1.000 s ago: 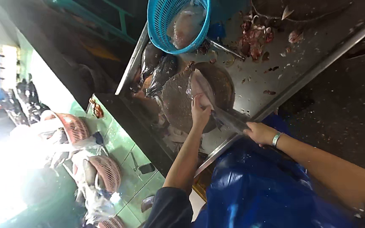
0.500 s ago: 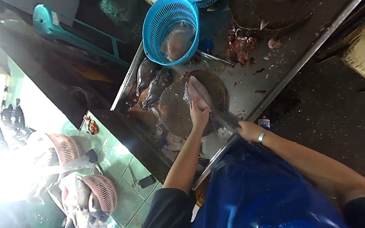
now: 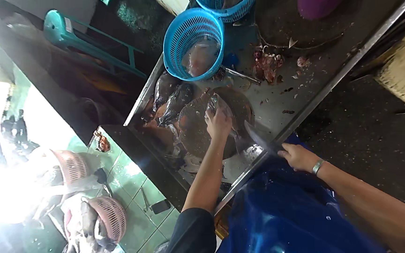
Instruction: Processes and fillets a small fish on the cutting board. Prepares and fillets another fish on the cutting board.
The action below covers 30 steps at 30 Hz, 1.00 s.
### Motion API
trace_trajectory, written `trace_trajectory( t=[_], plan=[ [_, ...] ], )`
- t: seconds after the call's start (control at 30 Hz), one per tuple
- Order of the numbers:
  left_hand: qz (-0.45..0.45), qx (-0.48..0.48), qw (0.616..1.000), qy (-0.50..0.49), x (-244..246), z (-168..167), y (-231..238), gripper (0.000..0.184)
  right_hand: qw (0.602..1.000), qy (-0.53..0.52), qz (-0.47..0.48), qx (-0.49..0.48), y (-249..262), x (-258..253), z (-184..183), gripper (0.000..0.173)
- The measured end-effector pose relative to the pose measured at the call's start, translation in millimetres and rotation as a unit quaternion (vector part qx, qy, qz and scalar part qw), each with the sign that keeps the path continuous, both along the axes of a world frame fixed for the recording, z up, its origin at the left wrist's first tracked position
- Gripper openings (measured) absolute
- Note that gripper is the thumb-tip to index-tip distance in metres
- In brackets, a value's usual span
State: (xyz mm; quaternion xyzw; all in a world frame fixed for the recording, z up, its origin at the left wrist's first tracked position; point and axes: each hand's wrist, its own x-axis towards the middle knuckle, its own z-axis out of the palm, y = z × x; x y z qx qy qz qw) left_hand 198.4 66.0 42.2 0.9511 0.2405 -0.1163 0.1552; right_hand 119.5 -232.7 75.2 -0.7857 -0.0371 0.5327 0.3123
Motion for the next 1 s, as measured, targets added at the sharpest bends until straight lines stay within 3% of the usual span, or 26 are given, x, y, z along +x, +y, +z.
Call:
trace_trajectory(
  t=[0.13, 0.3, 0.43, 0.63, 0.73, 0.83, 1.0],
  plan=[
    [0.036, 0.024, 0.997, 0.071, 48, 16, 13, 0.052, 0.999, -0.036, -0.018, 0.012, 19, 58, -28, 0.040],
    [0.050, -0.080, 0.994, -0.063, 42, 5, 36, 0.048, 0.996, -0.046, -0.049, 0.051, 61, 111, -67, 0.044],
    [0.085, -0.089, 0.990, -0.070, 35, 0, 40, 0.051, 0.995, -0.002, 0.044, 0.089, 97, 170, -66, 0.045],
    [0.140, -0.116, 0.981, -0.062, 34, -8, 46, 0.054, 0.991, 0.033, 0.112, 0.067, 150, 227, -72, 0.046],
    [0.144, -0.135, 0.978, -0.068, 34, -9, 47, 0.057, 0.987, 0.050, 0.138, 0.068, 136, 229, -74, 0.046],
    [0.153, -0.150, 0.974, -0.069, 34, -10, 47, 0.059, 0.988, 0.037, 0.130, 0.069, 103, 199, -89, 0.044],
    [0.153, -0.153, 0.974, -0.073, 33, -9, 46, 0.058, 0.948, 0.096, 0.293, 0.082, 45, 194, -63, 0.042]
  ],
)
